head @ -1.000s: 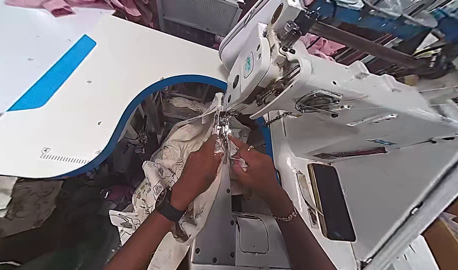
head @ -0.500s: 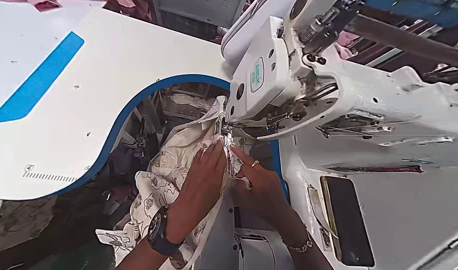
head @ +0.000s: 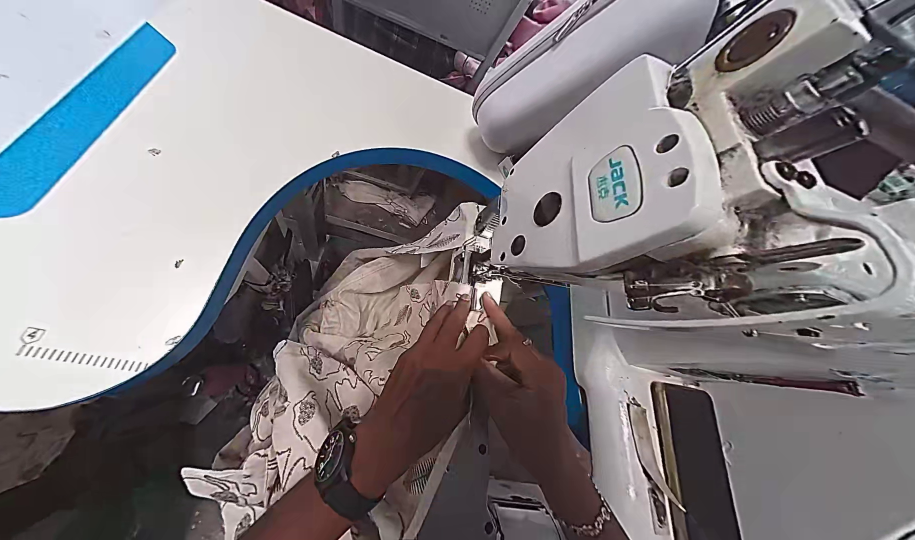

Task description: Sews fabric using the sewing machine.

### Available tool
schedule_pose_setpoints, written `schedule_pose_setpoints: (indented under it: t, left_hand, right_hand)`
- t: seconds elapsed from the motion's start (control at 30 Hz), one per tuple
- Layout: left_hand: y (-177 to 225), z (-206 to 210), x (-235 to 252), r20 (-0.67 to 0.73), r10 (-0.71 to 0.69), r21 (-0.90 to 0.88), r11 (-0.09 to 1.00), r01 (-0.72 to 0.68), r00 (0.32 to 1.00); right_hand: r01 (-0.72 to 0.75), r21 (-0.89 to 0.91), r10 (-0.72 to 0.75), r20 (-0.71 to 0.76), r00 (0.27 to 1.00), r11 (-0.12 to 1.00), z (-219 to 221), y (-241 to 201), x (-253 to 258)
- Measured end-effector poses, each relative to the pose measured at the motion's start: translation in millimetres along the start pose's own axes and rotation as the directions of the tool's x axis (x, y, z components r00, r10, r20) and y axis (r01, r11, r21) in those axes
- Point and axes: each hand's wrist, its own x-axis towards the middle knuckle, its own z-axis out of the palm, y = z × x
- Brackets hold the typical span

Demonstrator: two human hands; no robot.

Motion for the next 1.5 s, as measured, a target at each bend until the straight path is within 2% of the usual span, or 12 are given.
schedule_pose_setpoints:
  t: [0.13, 0.23, 0.37, 0.53, 0.63, 0.7, 0.77, 0.83, 0.9, 1.0, 1.13, 1.5]
  left_hand:
    - [-2, 3, 4, -0.012, 0.002, 0.005, 1.0, -0.002, 1.0]
    - [-3, 3, 9, -0.018, 0.013, 0.015, 1.0, -0.013, 1.0]
    - [-4, 7, 9, -0.064, -0.028, -0.026, 0.999, 0.026, 0.998]
    - [-7, 12, 21, -0.134, -0.108, -0.079, 0.992, 0.098, 0.985]
    - [13, -21, 1, 0.12, -0.279, -0.203, 0.932, 0.299, 0.953]
    - [26, -53, -22, 0.43, -0.33, -0.227, 0.862, 0.454, 0.84]
    - [40, -61, -45, 0.515, -0.359, -0.204, 0.83, 0.518, 0.778]
    - [41, -56, -58, 0.439, -0.325, -0.271, 0.841, 0.469, 0.837]
    - [32, -53, -56, 0.436, -0.282, -0.362, 0.815, 0.453, 0.855]
    - [29, -52, -51, 0.491, -0.245, -0.324, 0.839, 0.437, 0.836]
    - [20, -52, -56, 0.375, -0.188, -0.339, 0.883, 0.323, 0.908]
    - [2, -35, -55, 0.239, -0.094, -0.475, 0.857, 0.2, 0.967]
  right_hand:
    - [-0.176, 0.291, 0.171, 0.042, 0.984, 0.94, -4, 2, 4]
    - [-0.138, 0.292, 0.138, 0.02, 0.99, 0.946, -3, 4, 7]
    - [0.022, -0.089, -0.032, -0.109, 0.994, 0.996, 8, -6, 0]
    - [0.047, -0.596, -0.157, -0.134, 0.978, 0.801, 18, -36, 3]
    - [-0.023, -0.62, -0.056, -0.107, 0.993, 0.785, -16, -54, -41]
    - [-0.114, -0.542, 0.079, -0.088, 0.993, 0.832, -37, -51, -89]
    - [-0.211, -0.402, 0.225, -0.012, 0.974, 0.891, -59, -24, -122]
    - [-0.179, -0.36, 0.221, 0.078, 0.972, 0.916, -75, -18, -122]
    - [0.047, -0.466, 0.051, 0.195, 0.98, 0.883, -77, -60, -97]
    - [0.26, -0.504, -0.047, 0.395, 0.917, 0.824, -33, -102, -97]
    - [0.102, -0.558, 0.204, 0.459, 0.865, 0.824, -35, -116, -87]
    - [0.246, -0.78, 0.191, 0.421, 0.887, 0.575, -9, -116, -46]
